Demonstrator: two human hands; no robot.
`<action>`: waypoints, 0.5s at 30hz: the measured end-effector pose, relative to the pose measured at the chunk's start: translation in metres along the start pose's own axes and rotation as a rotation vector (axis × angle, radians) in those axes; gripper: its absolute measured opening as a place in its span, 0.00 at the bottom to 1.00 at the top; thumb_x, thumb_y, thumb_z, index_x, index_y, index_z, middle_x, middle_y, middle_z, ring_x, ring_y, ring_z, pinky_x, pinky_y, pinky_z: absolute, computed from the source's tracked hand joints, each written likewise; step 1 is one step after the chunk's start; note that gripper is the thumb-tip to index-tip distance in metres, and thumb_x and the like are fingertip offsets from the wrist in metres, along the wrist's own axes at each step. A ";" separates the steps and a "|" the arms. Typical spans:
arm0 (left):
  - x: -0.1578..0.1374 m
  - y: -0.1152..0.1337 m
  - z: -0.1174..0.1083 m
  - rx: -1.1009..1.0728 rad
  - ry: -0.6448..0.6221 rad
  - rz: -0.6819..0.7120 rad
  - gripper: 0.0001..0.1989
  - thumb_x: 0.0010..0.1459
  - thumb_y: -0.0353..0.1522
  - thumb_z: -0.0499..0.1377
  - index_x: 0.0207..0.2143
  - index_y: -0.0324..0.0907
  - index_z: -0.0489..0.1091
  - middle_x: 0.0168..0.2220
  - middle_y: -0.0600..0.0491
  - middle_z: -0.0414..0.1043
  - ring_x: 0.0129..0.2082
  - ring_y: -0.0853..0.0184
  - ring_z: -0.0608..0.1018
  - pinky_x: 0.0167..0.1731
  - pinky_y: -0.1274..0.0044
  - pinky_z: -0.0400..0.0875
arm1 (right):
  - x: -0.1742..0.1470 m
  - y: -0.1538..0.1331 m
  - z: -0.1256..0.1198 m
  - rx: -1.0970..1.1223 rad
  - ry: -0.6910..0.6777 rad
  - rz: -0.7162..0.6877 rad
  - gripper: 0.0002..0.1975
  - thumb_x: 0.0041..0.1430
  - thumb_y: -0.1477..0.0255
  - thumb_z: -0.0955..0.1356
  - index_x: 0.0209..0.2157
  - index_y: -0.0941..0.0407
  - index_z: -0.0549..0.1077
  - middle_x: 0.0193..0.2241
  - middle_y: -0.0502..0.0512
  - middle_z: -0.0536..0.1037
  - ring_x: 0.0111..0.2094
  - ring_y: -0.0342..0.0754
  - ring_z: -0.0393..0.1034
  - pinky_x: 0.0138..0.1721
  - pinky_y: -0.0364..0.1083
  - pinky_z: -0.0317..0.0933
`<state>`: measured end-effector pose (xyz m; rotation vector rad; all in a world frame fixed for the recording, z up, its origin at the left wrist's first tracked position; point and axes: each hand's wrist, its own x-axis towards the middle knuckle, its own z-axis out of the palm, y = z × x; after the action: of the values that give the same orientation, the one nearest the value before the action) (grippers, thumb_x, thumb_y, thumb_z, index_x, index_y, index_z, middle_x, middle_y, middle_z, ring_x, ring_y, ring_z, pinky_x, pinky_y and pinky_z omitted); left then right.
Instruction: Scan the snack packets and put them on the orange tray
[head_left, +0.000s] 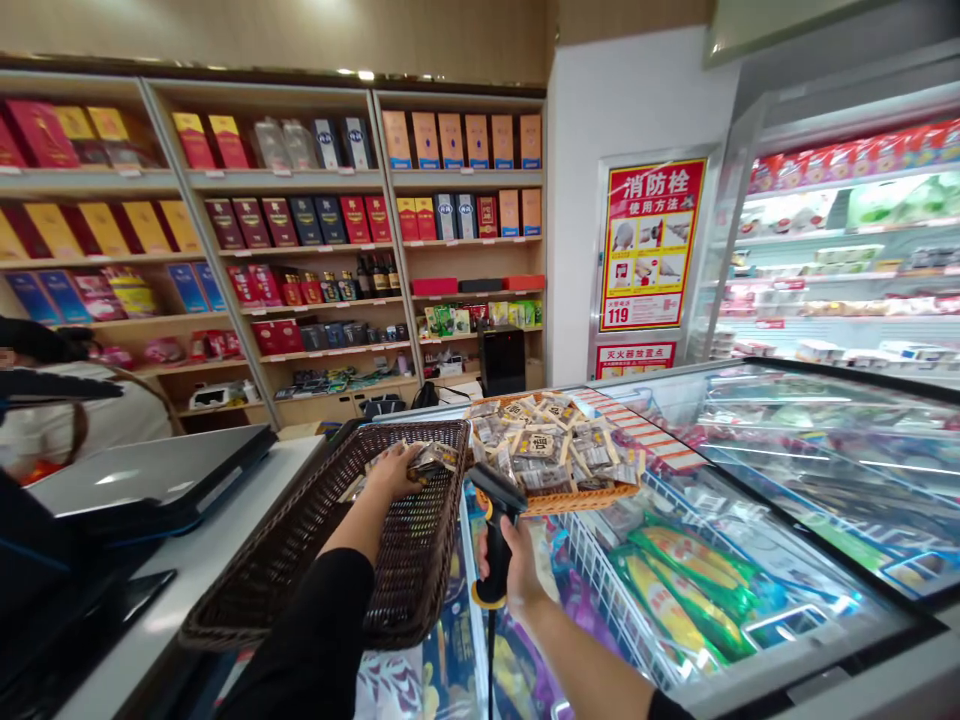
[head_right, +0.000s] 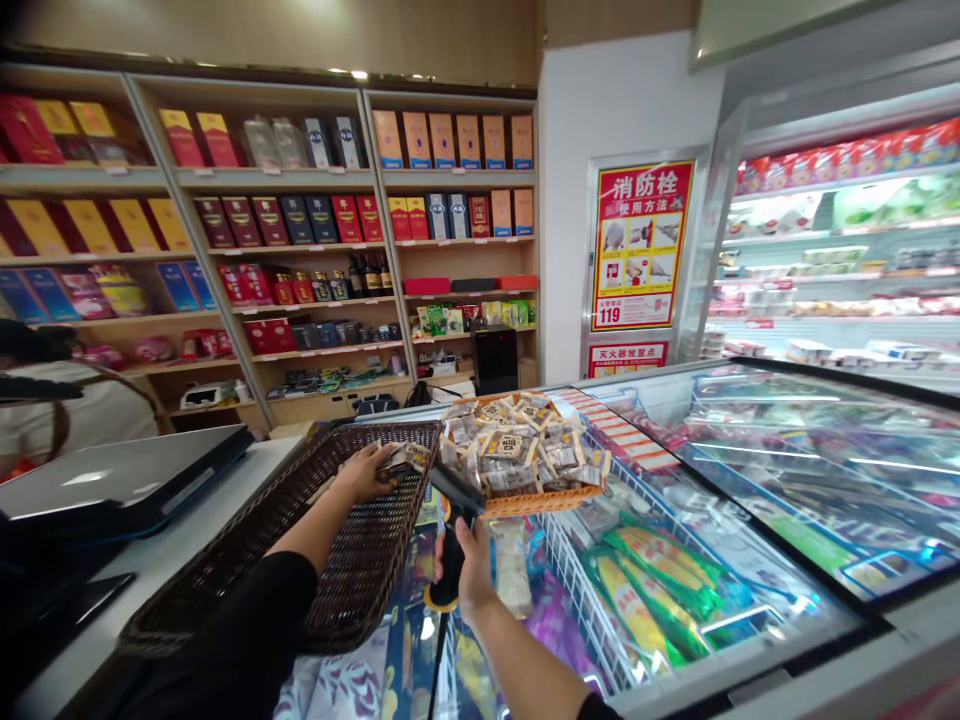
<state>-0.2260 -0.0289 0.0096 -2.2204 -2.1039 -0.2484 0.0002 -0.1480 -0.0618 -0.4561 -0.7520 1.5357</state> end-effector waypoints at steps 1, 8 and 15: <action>-0.002 0.002 -0.001 0.006 -0.008 0.013 0.41 0.44 0.37 0.65 0.62 0.50 0.58 0.58 0.42 0.63 0.58 0.52 0.66 0.56 0.65 0.59 | 0.000 0.000 0.000 -0.005 -0.003 0.000 0.23 0.49 0.49 0.70 0.29 0.54 0.62 0.16 0.45 0.69 0.11 0.40 0.58 0.12 0.40 0.54; -0.039 0.026 -0.026 0.095 -0.055 -0.028 0.28 0.52 0.32 0.59 0.57 0.45 0.64 0.50 0.41 0.70 0.48 0.54 0.75 0.46 0.68 0.68 | -0.002 -0.009 0.004 0.006 -0.026 0.023 0.24 0.47 0.49 0.70 0.34 0.53 0.63 0.15 0.43 0.68 0.11 0.40 0.59 0.12 0.40 0.54; -0.095 0.043 -0.051 -0.092 -0.061 -0.088 0.26 0.57 0.49 0.50 0.52 0.47 0.70 0.42 0.46 0.77 0.46 0.54 0.76 0.45 0.69 0.67 | -0.006 -0.013 0.005 0.018 -0.015 0.060 0.26 0.43 0.50 0.72 0.32 0.53 0.62 0.15 0.42 0.68 0.10 0.40 0.59 0.11 0.40 0.54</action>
<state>-0.1913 -0.1329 0.0470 -2.2149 -2.2696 -0.2916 0.0073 -0.1553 -0.0499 -0.4577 -0.7407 1.6023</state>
